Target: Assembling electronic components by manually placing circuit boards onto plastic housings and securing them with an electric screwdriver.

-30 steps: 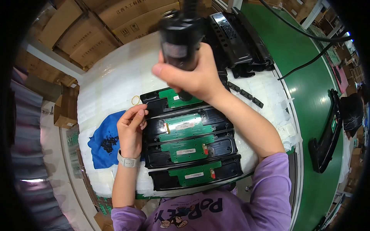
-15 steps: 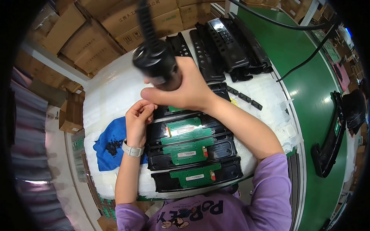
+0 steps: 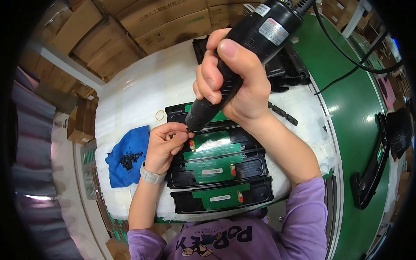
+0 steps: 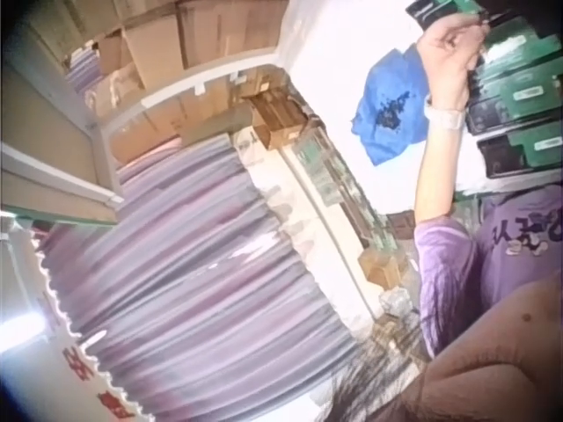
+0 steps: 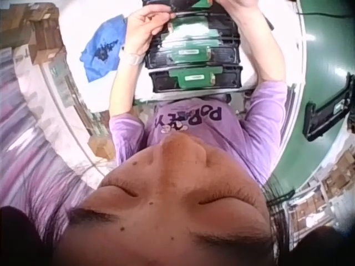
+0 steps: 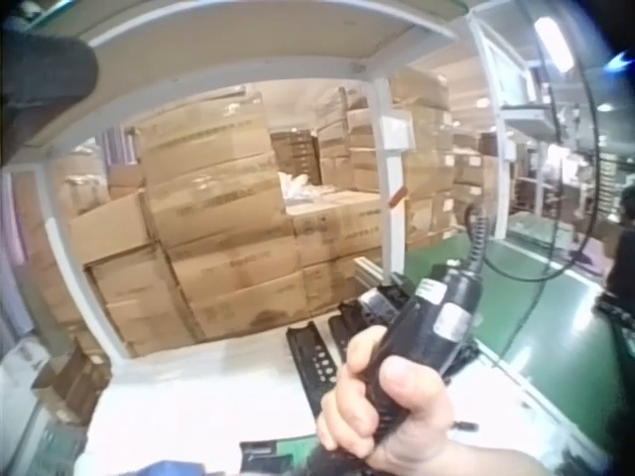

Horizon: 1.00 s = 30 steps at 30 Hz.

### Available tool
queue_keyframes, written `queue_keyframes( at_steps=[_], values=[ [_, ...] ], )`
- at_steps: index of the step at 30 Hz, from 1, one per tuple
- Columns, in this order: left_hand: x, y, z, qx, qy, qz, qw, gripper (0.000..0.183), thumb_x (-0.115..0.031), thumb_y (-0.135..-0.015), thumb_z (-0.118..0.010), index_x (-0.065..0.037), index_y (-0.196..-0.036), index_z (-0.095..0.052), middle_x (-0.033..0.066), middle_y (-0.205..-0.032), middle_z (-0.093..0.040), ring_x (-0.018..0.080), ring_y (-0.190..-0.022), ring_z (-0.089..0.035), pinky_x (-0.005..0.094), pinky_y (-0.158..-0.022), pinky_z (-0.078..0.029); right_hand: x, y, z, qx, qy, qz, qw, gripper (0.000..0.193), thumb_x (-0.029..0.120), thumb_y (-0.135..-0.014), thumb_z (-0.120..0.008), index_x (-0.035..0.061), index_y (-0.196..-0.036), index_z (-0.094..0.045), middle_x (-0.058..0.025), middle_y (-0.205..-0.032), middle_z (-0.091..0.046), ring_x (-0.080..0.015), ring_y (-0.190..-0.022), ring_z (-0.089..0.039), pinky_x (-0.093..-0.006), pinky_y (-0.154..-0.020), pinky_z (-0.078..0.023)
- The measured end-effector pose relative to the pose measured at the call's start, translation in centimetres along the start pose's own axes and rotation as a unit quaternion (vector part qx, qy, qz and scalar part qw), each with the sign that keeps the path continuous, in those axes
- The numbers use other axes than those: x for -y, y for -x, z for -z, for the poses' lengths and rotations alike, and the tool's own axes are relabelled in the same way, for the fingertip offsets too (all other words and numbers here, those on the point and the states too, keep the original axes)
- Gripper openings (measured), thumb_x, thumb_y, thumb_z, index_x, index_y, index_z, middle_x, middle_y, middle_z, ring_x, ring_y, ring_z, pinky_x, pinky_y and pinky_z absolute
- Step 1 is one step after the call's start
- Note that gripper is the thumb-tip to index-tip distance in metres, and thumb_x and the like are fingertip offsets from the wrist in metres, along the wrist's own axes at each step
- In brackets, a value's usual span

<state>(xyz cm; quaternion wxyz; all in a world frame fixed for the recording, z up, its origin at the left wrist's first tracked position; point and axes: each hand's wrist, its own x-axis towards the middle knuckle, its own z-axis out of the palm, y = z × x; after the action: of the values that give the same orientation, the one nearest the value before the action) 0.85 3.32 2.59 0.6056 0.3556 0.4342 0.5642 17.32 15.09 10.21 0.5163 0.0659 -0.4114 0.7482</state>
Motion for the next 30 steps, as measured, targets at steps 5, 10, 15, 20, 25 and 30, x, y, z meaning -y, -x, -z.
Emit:
queue_keyframes(
  at_steps=[5, 10, 15, 20, 25, 30],
  values=[
    [0.5, 0.2, 0.4, -0.004, -0.005, -0.005, 1.000, 0.016, 0.001, -0.079, -0.064, 0.002, -0.094, -0.064, 0.0125, -0.084, -0.067, 0.0021, -0.054, -0.049, 0.0151, -0.042, -0.030, -0.4, 0.3, -0.6, -0.037, 0.018, -0.018, 0.999, 0.022, 0.027, -0.086, -0.048, 0.0060, -0.093, -0.049, -0.0045, -0.053, -0.044, -0.0140, -0.038, -0.040, -0.0314, -0.046, -0.038],
    [0.6, 0.1, -0.1, -0.025, 0.001, 0.006, 1.000, 0.016, -0.004, -0.083, -0.060, 0.002, -0.097, -0.062, 0.0112, -0.083, -0.066, 0.0029, -0.058, -0.051, 0.0159, -0.045, -0.032, -0.5, -0.5, 0.3, -0.106, 0.015, -0.013, 0.994, 0.020, 0.024, -0.084, -0.052, 0.0043, -0.090, -0.050, -0.0039, -0.052, -0.044, -0.0133, -0.038, -0.041, -0.0300, -0.045, -0.038],
    [0.7, -0.4, 1.8, -0.135, 0.162, -0.040, 0.977, 0.021, -0.011, -0.093, -0.038, 0.004, -0.099, -0.051, 0.0189, -0.103, -0.060, 0.0183, -0.085, -0.058, 0.0260, -0.072, -0.045, -0.1, -1.5, 2.2, -0.024, 0.334, -0.011, 0.942, 0.020, 0.014, -0.080, -0.057, 0.0003, -0.090, -0.047, -0.0044, -0.051, -0.045, -0.0114, -0.037, -0.041, -0.0253, -0.040, -0.035],
    [0.9, -0.8, 1.0, -0.142, 0.131, -0.020, 0.981, 0.018, -0.003, -0.093, -0.034, 0.004, -0.103, -0.047, 0.0219, -0.111, -0.056, 0.0246, -0.100, -0.058, 0.0312, -0.086, -0.046, -0.9, -1.6, 3.2, -0.034, 0.336, -0.020, 0.941, 0.021, 0.013, -0.076, -0.061, -0.0011, -0.086, -0.049, -0.0058, -0.051, -0.047, -0.0120, -0.038, -0.043, -0.0240, -0.039, -0.037],
    [1.1, -0.8, 1.3, -0.140, 0.053, -0.011, 0.989, 0.021, -0.014, -0.097, -0.036, 0.003, -0.105, -0.047, 0.0209, -0.099, -0.061, 0.0224, -0.081, -0.064, 0.0278, -0.071, -0.052, -1.1, -1.8, 3.2, -0.040, 0.342, -0.023, 0.939, 0.020, 0.013, -0.076, -0.062, -0.0011, -0.084, -0.050, -0.0053, -0.050, -0.047, -0.0117, -0.038, -0.042, -0.0240, -0.039, -0.036],
    [0.7, -0.5, 1.0, -0.101, 0.048, 0.026, 0.993, 0.024, -0.020, -0.097, -0.037, 0.001, -0.100, -0.048, 0.0152, -0.077, -0.062, 0.0152, -0.052, -0.056, 0.0229, -0.046, -0.043, -1.5, -2.2, 3.4, -0.034, 0.353, -0.044, 0.934, 0.018, 0.014, -0.075, -0.063, 0.0004, -0.073, -0.050, -0.0042, -0.050, -0.047, -0.0110, -0.038, -0.044, -0.0233, -0.038, -0.035]
  ],
)
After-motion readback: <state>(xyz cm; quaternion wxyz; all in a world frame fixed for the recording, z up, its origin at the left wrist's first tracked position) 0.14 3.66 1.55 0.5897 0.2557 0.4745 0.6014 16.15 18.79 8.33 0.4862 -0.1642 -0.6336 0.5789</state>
